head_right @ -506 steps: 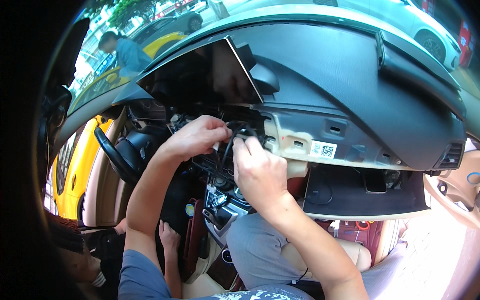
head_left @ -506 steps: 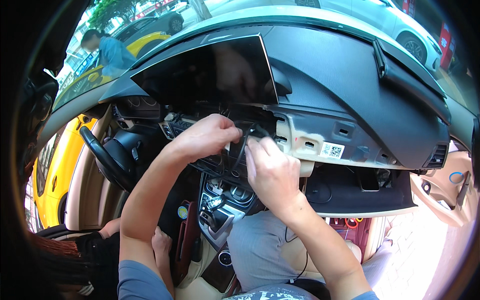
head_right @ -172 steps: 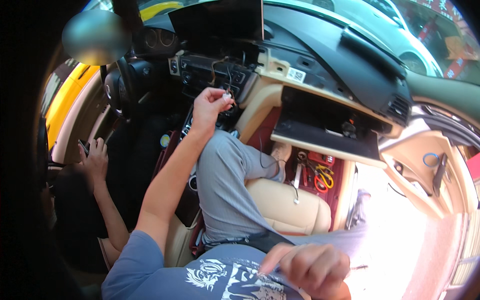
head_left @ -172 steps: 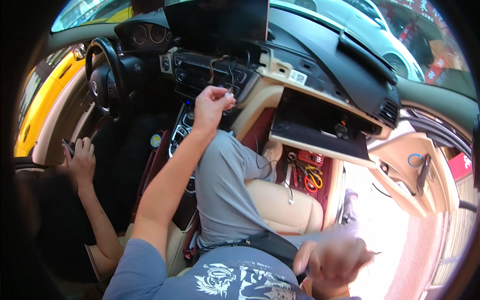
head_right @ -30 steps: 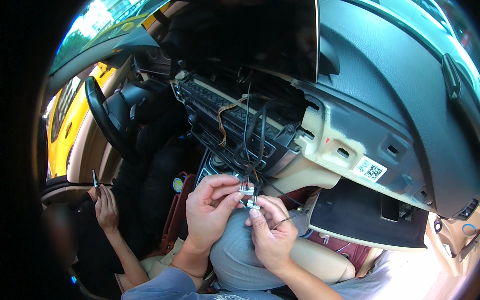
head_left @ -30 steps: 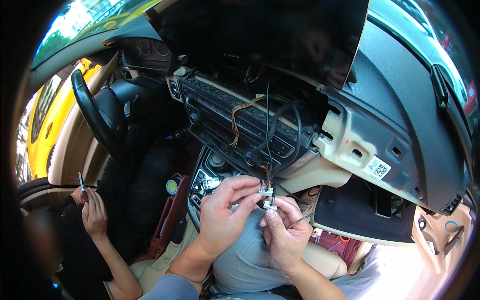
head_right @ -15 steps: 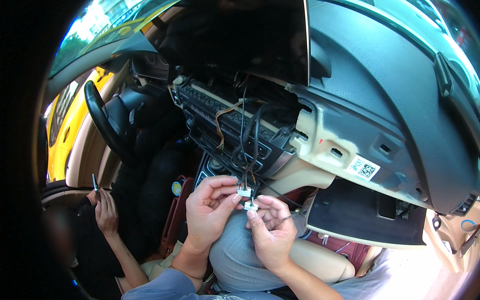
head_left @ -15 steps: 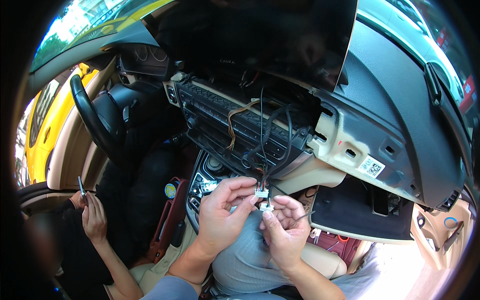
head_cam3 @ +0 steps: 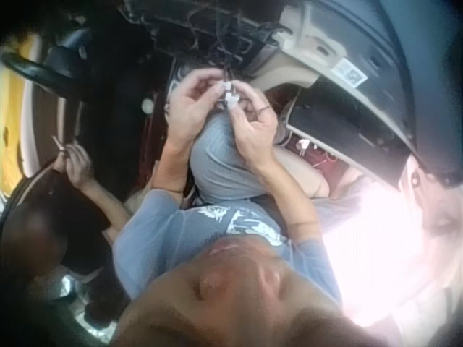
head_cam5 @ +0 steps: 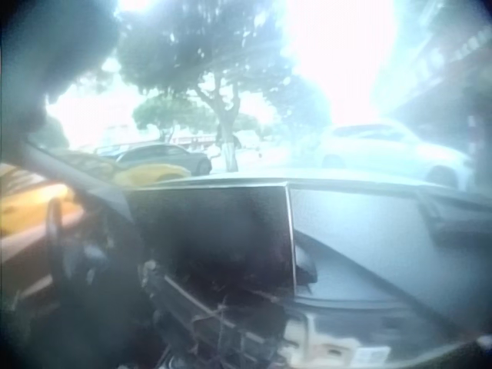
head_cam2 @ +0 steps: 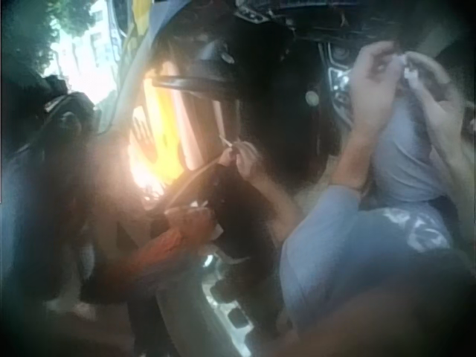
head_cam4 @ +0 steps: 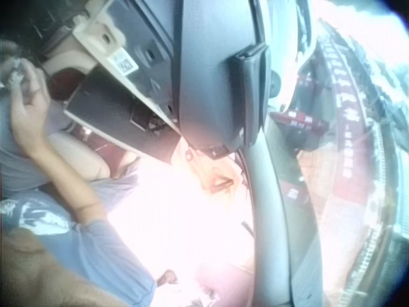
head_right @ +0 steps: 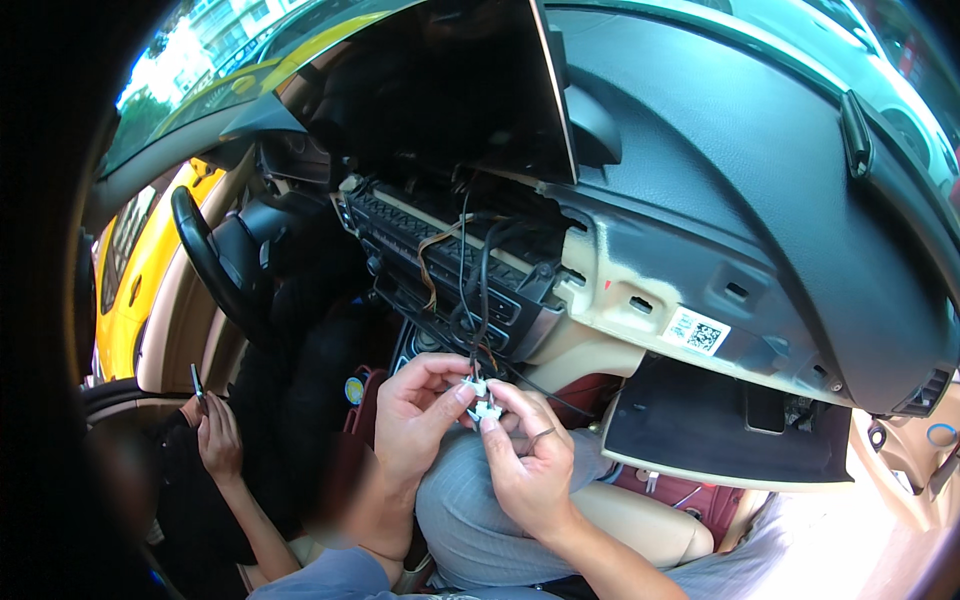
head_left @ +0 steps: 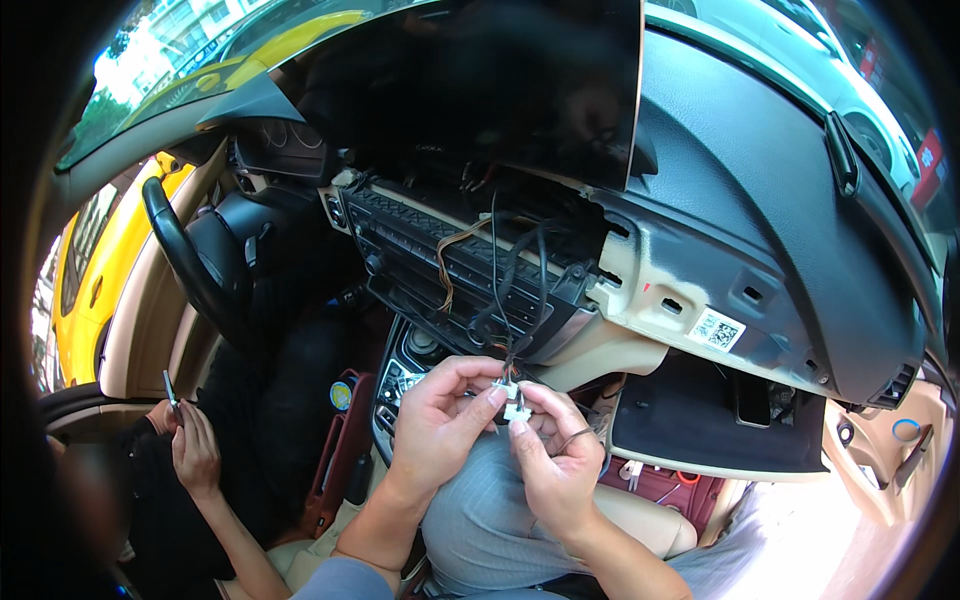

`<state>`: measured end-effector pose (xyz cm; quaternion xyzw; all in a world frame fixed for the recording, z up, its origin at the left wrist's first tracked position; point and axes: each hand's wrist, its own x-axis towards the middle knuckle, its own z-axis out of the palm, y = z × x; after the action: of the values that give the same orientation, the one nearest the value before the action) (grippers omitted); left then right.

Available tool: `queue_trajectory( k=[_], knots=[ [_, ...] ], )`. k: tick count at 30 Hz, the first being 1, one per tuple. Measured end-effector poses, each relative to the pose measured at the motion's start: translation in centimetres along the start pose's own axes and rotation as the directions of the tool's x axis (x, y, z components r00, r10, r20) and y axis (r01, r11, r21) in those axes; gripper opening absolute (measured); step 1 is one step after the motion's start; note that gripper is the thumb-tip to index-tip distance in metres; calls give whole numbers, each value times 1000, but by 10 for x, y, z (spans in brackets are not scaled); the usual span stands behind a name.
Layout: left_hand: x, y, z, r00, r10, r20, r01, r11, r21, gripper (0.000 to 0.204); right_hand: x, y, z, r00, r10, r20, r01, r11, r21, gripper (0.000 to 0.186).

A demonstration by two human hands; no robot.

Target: The person works inside a car with the dashboard partially disassembled, routing wires and connecting white plastic connectors behind the center console. They handle multiple wire bundles and connectors, aligning and plugging them together by hand.

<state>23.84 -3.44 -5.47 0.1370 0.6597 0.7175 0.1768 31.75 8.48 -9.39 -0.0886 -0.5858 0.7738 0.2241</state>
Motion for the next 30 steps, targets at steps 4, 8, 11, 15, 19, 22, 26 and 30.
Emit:
queue_trajectory(
  k=[4, 8, 11, 15, 19, 22, 26, 30],
  knots=[
    [0, -1, 1, 999, 33, 1, -32, 999, -42, 19, 6, -6, -1, 1000, 9, -6, -9, 1000, -30, 34],
    [2, -5, 0, 994, 104, 30, -102, 994, -50, 19, 10, -10, 4, 999, 43, -27, -42, 998, 41, 31],
    [6, -6, 0, 989, 132, 61, -128, 990, -67, 18, 10, -12, 6, 992, 117, -38, -109, 979, 172, 25],
    [10, -2, 0, 989, 117, 92, -105, 987, -124, 15, 17, -4, 4, 1000, 8, -13, -6, 983, 185, 20],
    [13, 6, 3, 993, 78, 89, -65, 988, -140, 7, 21, 4, 3, 997, -83, 6, 82, 993, 82, 20],
    [15, 10, 4, 999, 39, 1, -39, 998, -39, 5, 20, 6, 4, 995, -97, 22, 96, 995, 37, 19],
    [16, 8, 4, 997, 37, -67, -42, 997, -66, 10, 18, 3, 5, 998, -28, 49, 28, 999, 19, 18],
    [15, 4, 3, 994, 82, -73, -83, 997, -10, 11, 19, 1, 5, 996, 49, 72, -56, 994, 95, 19]
  ],
)
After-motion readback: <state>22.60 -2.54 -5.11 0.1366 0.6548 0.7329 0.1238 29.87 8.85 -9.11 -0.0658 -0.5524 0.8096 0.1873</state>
